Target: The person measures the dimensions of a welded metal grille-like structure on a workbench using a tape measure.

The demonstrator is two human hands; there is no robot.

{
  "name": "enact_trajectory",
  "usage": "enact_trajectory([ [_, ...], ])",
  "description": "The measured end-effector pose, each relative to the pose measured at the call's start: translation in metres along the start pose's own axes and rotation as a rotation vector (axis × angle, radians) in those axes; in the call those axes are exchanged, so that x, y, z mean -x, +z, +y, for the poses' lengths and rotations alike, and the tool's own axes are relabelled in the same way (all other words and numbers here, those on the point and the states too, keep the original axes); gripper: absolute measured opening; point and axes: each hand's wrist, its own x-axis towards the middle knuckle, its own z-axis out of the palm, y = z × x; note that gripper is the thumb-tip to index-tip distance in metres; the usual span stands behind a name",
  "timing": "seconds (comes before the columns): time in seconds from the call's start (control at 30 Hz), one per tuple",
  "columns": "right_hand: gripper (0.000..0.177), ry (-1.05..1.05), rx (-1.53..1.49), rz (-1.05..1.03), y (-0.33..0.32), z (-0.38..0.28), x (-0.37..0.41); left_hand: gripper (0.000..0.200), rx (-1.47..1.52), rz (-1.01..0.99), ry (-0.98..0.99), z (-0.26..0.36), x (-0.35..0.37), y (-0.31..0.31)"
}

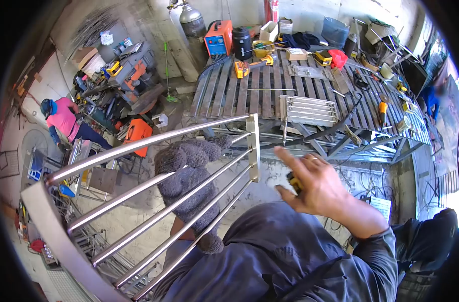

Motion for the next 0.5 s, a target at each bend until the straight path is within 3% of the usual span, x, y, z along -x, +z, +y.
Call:
enact_trajectory([
  [0.07,0.090,-0.138,0.078,0.006,0.006,-0.007,-0.012,0.043,0.003,-0.003,-0.007,-0.001,0.000,0.001],
  [0.2,0.092,-0.193,0.228,-0.008,0.005,-0.007,-0.023,0.043,-0.004,-0.007,-0.007,0.000,0.003,0.004],
  [0.5,0.049,-0.490,0.314,0.225,-0.016,-0.014,-0.021,0.042,-0.002,-0.004,-0.002,-0.002,0.005,0.007],
])
